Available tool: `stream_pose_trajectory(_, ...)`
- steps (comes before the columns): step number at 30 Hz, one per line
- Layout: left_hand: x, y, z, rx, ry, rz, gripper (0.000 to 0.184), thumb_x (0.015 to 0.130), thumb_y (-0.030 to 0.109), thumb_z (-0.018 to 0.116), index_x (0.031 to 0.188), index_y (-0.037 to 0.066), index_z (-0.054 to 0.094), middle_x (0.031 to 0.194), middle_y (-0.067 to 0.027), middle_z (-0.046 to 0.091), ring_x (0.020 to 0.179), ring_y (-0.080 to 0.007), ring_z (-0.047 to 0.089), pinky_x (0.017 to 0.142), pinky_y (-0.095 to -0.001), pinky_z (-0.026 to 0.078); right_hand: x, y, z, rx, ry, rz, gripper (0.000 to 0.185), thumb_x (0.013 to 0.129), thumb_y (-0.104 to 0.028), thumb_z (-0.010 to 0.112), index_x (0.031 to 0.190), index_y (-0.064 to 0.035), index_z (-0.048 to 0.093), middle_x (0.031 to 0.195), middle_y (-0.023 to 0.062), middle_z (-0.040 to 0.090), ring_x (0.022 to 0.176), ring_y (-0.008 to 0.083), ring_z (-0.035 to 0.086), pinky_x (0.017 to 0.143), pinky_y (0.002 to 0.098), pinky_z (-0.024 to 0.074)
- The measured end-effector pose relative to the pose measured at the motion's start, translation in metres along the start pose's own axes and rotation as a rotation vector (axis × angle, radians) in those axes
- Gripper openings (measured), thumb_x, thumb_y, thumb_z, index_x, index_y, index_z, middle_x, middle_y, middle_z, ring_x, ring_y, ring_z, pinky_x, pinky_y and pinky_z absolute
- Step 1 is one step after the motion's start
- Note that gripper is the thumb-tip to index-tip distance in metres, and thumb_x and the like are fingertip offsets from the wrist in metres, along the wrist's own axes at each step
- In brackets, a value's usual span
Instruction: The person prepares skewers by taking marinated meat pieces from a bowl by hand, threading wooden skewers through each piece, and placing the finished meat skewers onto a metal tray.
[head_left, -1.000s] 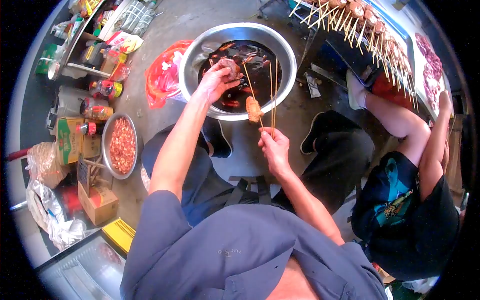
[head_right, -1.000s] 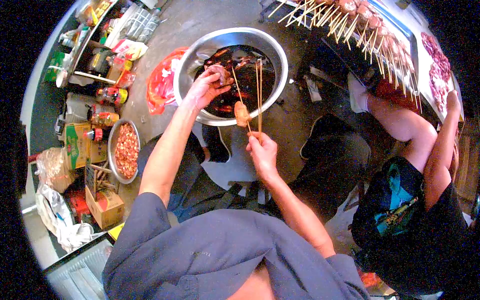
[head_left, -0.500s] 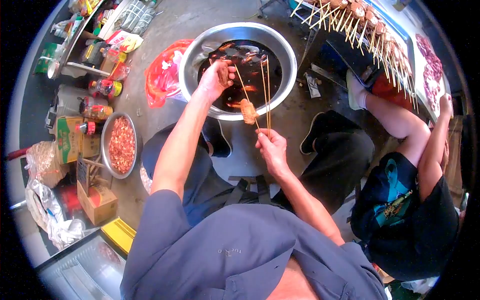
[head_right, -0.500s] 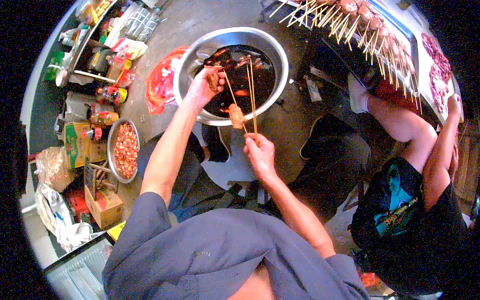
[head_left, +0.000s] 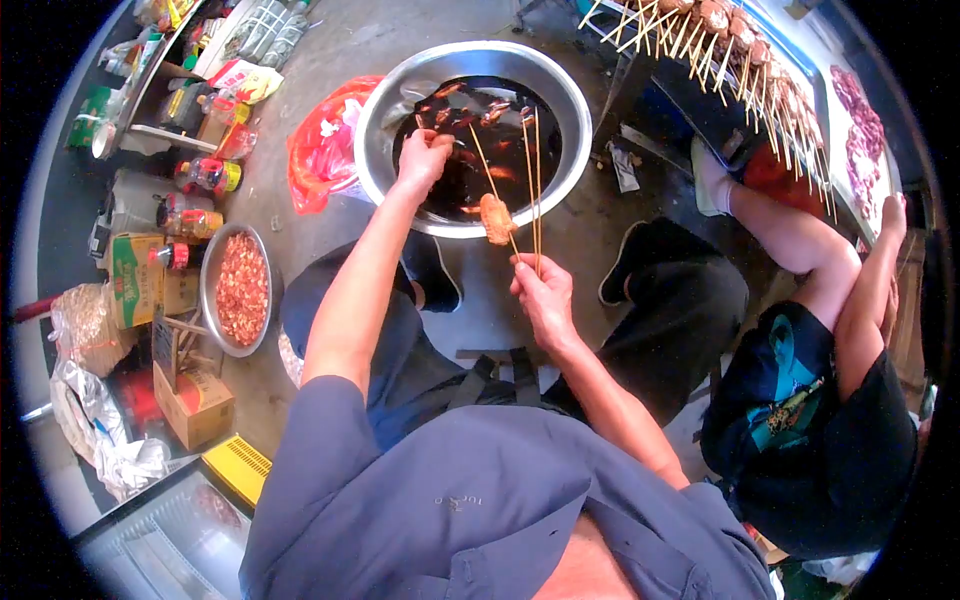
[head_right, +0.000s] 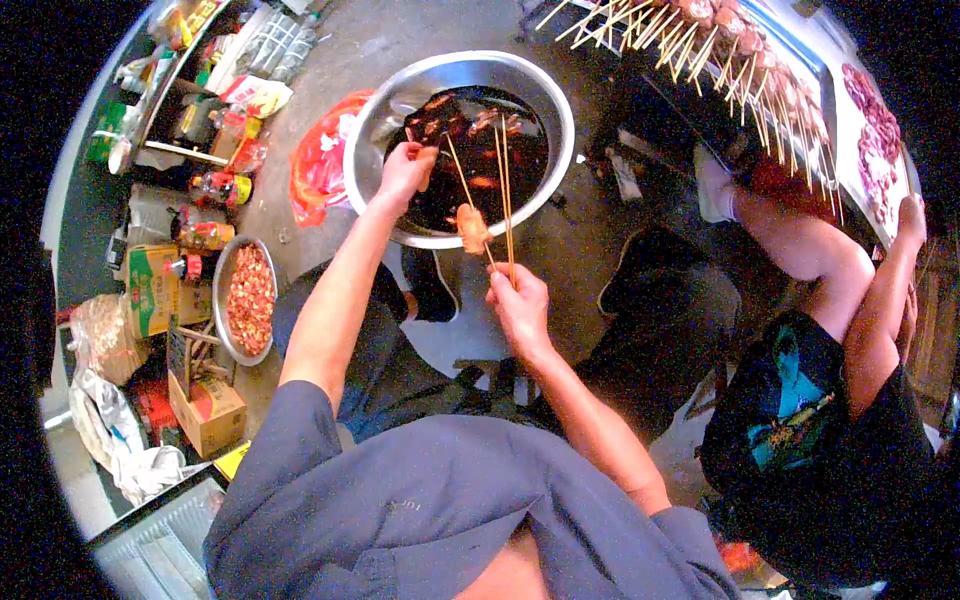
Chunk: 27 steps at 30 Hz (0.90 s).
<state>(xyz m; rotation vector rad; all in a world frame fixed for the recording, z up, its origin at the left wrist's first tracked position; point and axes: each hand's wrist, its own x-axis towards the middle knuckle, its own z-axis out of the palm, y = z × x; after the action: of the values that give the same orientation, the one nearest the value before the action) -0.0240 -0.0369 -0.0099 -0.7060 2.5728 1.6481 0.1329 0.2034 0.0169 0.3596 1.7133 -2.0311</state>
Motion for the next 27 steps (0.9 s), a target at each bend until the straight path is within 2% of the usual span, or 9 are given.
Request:
stream_pose_trajectory(1,0.01,-0.028,0.006,0.595,0.351,0.393,0.044,0.08,0.027,0.067,0.112,0.001,0.054,0.088,-0.0132,0.062,0.08,-0.0319,0.062,0.072,-0.0401,0.049,0.0,-0.001,0.001,0.0,0.001,0.001,0.021,0.089,-0.016,0.055,0.101,-0.0003,0.062,0.065,0.0,0.057,0.054,0.0063,0.048,0.047,0.021,0.0368)
stream_pose_trajectory(3,0.0,-0.023,0.004,0.658,0.299,0.57,0.041,0.076,0.03,0.068,0.105,0.003,0.059,0.087,-0.0157,0.062,0.082,-0.0359,0.061,0.074,-0.0423,0.049,-0.001,-0.004,0.003,0.021,0.021,0.0,0.017,0.091,-0.015,0.054,0.1,-0.0026,0.061,0.064,-0.0022,0.055,0.049,0.0018,0.042,0.043,0.0164,0.0308)
stream_pose_trajectory(5,-0.01,0.0,0.006,0.666,-0.211,0.317,0.029,0.073,0.033,0.064,0.083,0.005,0.065,0.089,-0.0176,0.064,0.086,-0.0331,0.062,0.074,-0.0427,0.049,0.001,-0.001,0.002,0.033,0.023,0.0,0.017,0.091,-0.015,0.054,0.1,-0.0027,0.061,0.064,-0.0022,0.055,0.049,0.0019,0.041,0.043,0.0165,0.0305)
stream_pose_trajectory(7,-0.027,0.01,0.013,0.841,-0.526,0.243,0.031,0.072,0.035,0.065,0.086,0.007,0.065,0.087,-0.016,0.065,0.086,-0.0324,0.063,0.073,-0.0426,0.049,0.001,-0.001,0.002,0.043,0.023,0.0,0.017,0.091,-0.015,0.054,0.1,-0.0027,0.061,0.064,-0.0022,0.055,0.048,0.0019,0.041,0.042,0.0165,0.0302)
stream_pose_trajectory(9,-0.017,-0.032,0.029,0.788,-0.45,0.496,0.033,0.071,0.037,0.067,0.086,0.008,0.065,0.086,-0.0162,0.065,0.086,-0.0334,0.062,0.072,-0.0421,0.05,0.0,-0.002,0.002,0.045,0.021,0.012,0.017,0.091,-0.015,0.055,0.1,-0.0027,0.061,0.064,-0.0021,0.055,0.048,0.002,0.041,0.042,0.0167,0.0297)
stream_pose_trajectory(17,-0.026,-0.012,0.034,0.691,-0.542,0.397,0.026,0.072,0.028,0.067,0.084,0.005,0.066,0.083,-0.0173,0.065,0.077,-0.0316,0.064,0.066,-0.0403,0.05,0.002,-0.005,0.0,0.006,0.059,-0.007,0.018,0.089,-0.014,0.055,0.1,-0.0007,0.062,0.064,-0.0006,0.056,0.052,0.006,0.047,0.047,0.0212,0.0361)
stream_pose_trajectory(19,-0.021,-0.008,0.027,0.301,-0.66,-0.036,0.015,0.074,0.01,0.065,0.085,-0.001,0.066,0.074,-0.0096,0.064,0.06,-0.0159,0.061,0.055,-0.0291,0.048,0.002,-0.004,-0.001,0.006,0.072,0.003,0.018,0.089,-0.014,0.055,0.1,-0.0006,0.062,0.064,-0.0007,0.056,0.053,0.006,0.047,0.047,0.0211,0.0364)
stream_pose_trajectory(25,-0.021,0.014,0.007,-0.447,-0.576,-0.249,0.028,0.085,0.003,0.056,0.113,0.0,0.054,0.097,-0.0121,0.065,0.079,-0.0243,0.067,0.067,-0.0335,0.056,0.004,-0.003,-0.005,0.097,0.094,0.015,0.02,0.089,-0.014,0.056,0.103,0.0,0.062,0.067,-0.0004,0.057,0.055,0.0056,0.047,0.049,0.0208,0.0369)
stream_pose_trajectory(27,-0.021,0.02,0.006,-0.465,-0.555,-0.238,0.032,0.084,0.0,0.055,0.116,0.0,0.052,0.099,-0.0129,0.065,0.082,-0.0273,0.067,0.068,-0.0336,0.056,0.005,-0.001,-0.006,0.097,0.082,0.022,0.02,0.089,-0.013,0.056,0.103,0.0002,0.062,0.067,-0.0004,0.057,0.056,0.0053,0.047,0.049,0.0204,0.0369)
